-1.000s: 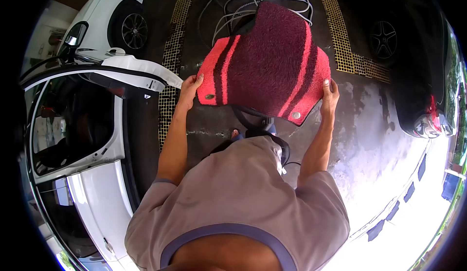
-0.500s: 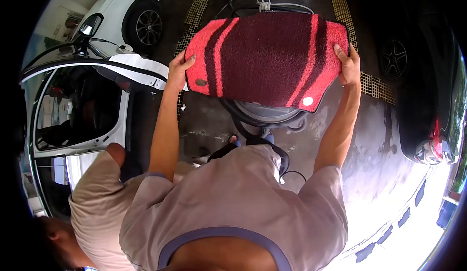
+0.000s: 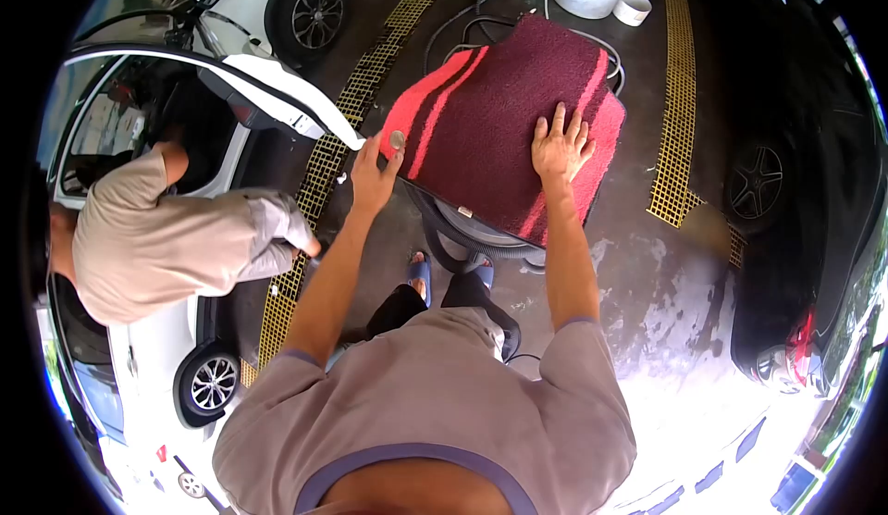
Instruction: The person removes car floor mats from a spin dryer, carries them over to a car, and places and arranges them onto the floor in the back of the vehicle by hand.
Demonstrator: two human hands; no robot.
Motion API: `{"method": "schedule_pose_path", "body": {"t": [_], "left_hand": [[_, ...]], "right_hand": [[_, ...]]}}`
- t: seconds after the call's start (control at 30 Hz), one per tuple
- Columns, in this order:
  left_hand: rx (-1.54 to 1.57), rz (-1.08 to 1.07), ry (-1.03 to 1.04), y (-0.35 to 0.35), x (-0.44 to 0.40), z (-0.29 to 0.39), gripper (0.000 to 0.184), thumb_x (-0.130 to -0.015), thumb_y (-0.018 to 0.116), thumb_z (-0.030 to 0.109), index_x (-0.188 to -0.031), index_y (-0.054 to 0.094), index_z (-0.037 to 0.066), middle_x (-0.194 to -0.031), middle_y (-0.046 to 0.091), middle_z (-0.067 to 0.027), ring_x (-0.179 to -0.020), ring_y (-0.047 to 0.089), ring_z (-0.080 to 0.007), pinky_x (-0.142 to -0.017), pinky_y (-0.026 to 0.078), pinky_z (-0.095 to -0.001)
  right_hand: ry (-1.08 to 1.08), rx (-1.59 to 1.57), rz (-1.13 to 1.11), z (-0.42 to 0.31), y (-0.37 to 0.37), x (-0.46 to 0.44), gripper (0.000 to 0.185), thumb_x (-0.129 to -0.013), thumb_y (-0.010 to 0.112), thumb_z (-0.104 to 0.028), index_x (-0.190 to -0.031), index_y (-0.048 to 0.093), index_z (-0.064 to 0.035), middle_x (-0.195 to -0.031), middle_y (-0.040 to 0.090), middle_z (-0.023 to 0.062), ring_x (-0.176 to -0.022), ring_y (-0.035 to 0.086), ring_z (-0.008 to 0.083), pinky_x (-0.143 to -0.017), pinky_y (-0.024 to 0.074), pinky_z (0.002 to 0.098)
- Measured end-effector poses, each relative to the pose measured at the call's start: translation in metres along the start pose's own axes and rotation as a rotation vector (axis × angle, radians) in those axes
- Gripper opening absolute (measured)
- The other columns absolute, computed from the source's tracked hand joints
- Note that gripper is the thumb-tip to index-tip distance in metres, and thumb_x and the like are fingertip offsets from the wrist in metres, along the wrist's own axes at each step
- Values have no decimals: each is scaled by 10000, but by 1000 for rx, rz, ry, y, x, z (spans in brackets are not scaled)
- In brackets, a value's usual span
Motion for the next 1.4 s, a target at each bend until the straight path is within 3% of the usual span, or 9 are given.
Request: {"method": "schedule_pose_path", "body": {"t": [0.27, 0.4, 0.5, 0.57, 0.63, 0.77, 0.93, 1.2, 1.4], "left_hand": [[-166, -38, -592, -71, 322, -106, 606, -940, 685, 368, -1418, 554, 20, -1364, 601, -260, -1278, 558, -432, -1070, 452, -488], [-92, -17, -1284, -109, 508, -149, 634, -936, 651, 460, -1394, 595, 26, -1311, 656, -252, -1244, 605, -430, -1071, 467, -475], [-69, 51, -1568, -124, 620, -162, 495, -946, 627, 450, -1057, 774, -10, -944, 773, -199, -955, 750, -320, -920, 549, -427], [102, 236, -1457, -130, 661, -154, 449, -970, 599, 403, -999, 785, -4, -793, 768, -149, -794, 756, -287, -845, 566, -420], [369, 398, -1454, -136, 694, -150, 395, -992, 583, 328, -1078, 756, -17, -978, 764, -200, -752, 739, -250, -807, 572, -407], [66, 340, -1298, -210, 702, -85, 578, -946, 629, 151, -1501, 471, 117, -1032, 740, -192, -860, 698, -400, -813, 565, -452], [-57, 963, -1110, -316, 735, -50, 545, -997, 589, 120, -1520, 442, 72, -1002, 741, -151, -867, 737, -268, -828, 577, -394], [-315, 1496, -1591, -407, 889, -62, 456, -977, 631, 247, -1389, 590, 58, -1176, 714, -179, -1055, 696, -309, -951, 532, -422], [-441, 1477, -2017, -427, 967, -134, 790, -873, 705, 418, -1511, 386, 78, -1446, 475, -267, -1281, 500, -474, -1088, 408, -520]], "right_hand": [[-33, -72, -33, -6, -27, 19, 683, -1052, 355, -580, -1606, 344, -180, -1655, 306, 192, -1536, 237, 415, -1203, 191, 642], [-154, -100, 145, -15, -53, 119, 643, -1036, 477, -498, -1540, 430, -103, -1576, 418, 198, -1460, 363, 408, -1146, 286, 615], [-385, -84, 185, -38, -62, 234, 583, -1006, 559, -438, -1461, 510, -76, -1464, 526, 185, -1364, 465, 408, -1091, 349, 590], [-520, -202, 49, -59, -53, 320, 556, -989, 586, -419, -1427, 536, -79, -1408, 563, 174, -1331, 491, 388, -1076, 366, 577], [-694, -337, -271, -87, -45, 406, 517, -981, 596, -413, -1364, 591, -67, -1336, 617, 181, -1290, 535, 365, -1062, 386, 566], [-1062, -407, -848, -135, -5, 521, 460, -987, 608, -372, -1296, 653, -35, -1231, 678, 236, -1145, 641, 412, -985, 493, 496], [-1415, -363, -1174, -222, -48, 608, 421, -965, 678, -296, -1253, 665, 11, -1096, 717, 235, -1002, 702, 371, -884, 552, 433], [-1738, -375, -1284, -342, -98, 758, 362, -992, 665, -225, -1263, 664, 14, -1060, 734, 213, -926, 731, 308, -839, 570, 386], [-1909, -432, -1494, -425, -105, 886, 357, -991, 666, -219, -1265, 665, 9, -1080, 740, 203, -947, 742, 303, -840, 584, 374]]}}
Point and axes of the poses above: each hand's wrist, its own x-axis away from the middle knuckle, its own y-axis out of the palm, z = x × y, the point moved 5 cm from there along -x, towards the middle knuckle
